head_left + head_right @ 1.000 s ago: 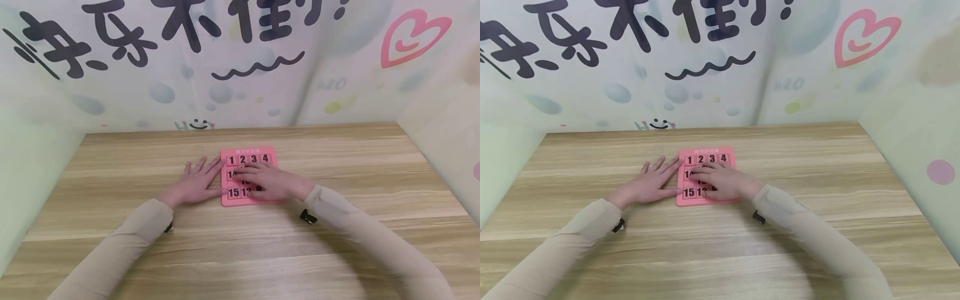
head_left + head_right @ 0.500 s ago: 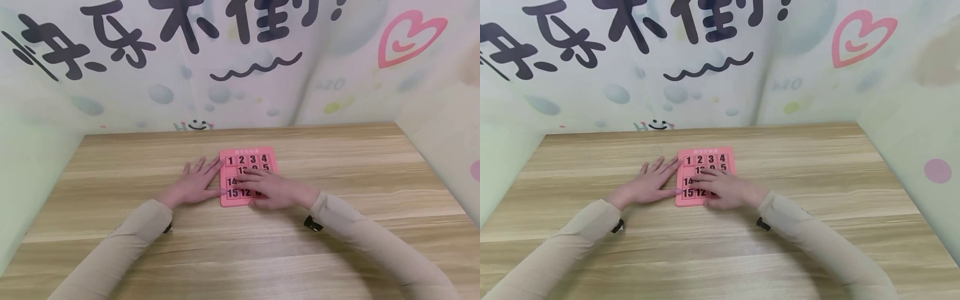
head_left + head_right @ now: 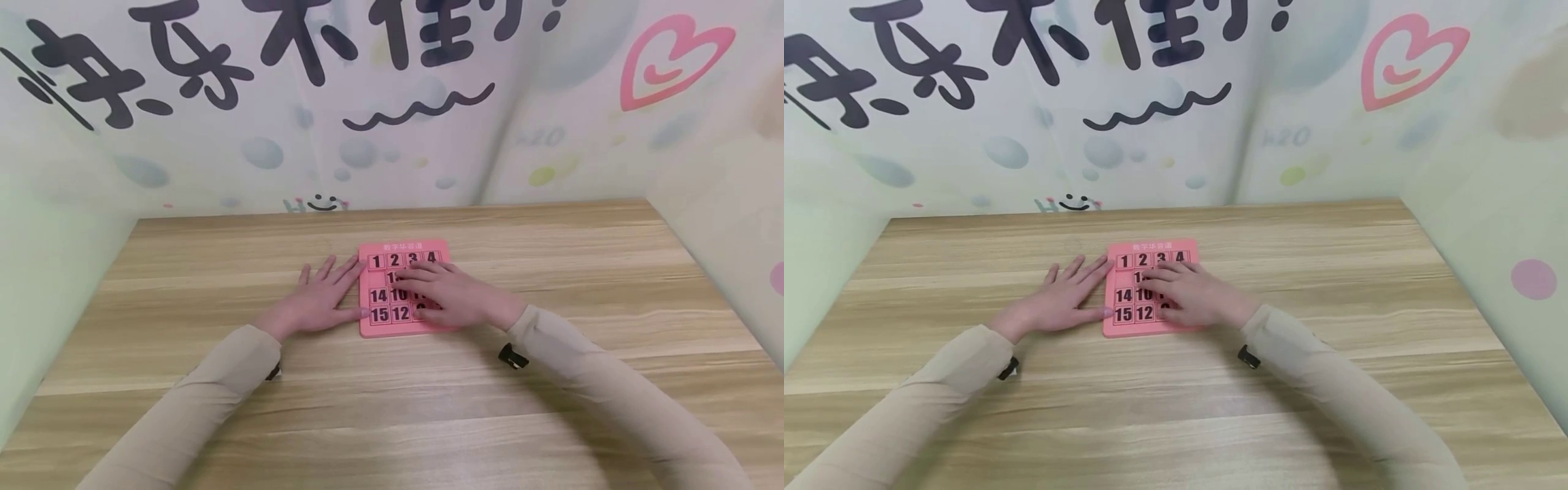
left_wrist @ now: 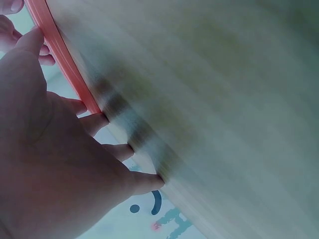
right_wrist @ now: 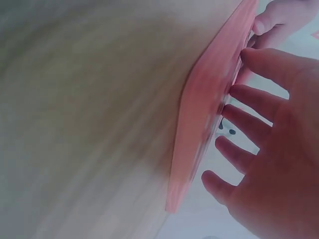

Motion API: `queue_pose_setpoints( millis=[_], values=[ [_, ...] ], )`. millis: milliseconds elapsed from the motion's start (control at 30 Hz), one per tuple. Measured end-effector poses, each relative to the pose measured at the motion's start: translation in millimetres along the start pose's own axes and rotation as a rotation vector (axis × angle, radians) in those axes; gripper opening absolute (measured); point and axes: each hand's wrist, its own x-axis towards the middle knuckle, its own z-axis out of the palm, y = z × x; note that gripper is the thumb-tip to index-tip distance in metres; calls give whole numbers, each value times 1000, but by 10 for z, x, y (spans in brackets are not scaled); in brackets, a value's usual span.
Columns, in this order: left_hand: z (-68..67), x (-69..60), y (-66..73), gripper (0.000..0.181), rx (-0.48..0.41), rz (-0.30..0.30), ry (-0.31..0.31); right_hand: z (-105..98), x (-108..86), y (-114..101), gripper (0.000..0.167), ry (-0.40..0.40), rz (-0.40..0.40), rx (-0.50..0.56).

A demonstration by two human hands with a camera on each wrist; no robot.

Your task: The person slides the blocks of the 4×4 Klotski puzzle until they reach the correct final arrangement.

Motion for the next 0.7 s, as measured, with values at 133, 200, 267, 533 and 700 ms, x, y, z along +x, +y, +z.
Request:
queue_pose_setpoints(
  millis=[133,200,267,533,700],
  values=[
    [-15,-7,9,86,1,0,-6,-5,42,-38,55,2,-15,2],
    [-15,-8,8,86,4,-1,-10,-10,64,-62,55,-3,-18,2],
    [-9,-4,-1,86,7,1,-9,-14,89,-81,55,-13,-17,0],
    [-5,-1,-10,87,4,-1,-10,-8,176,-135,56,-36,-24,-1],
    [5,5,-19,87,7,-4,-16,12,181,-129,56,-21,-44,4]
  ],
)
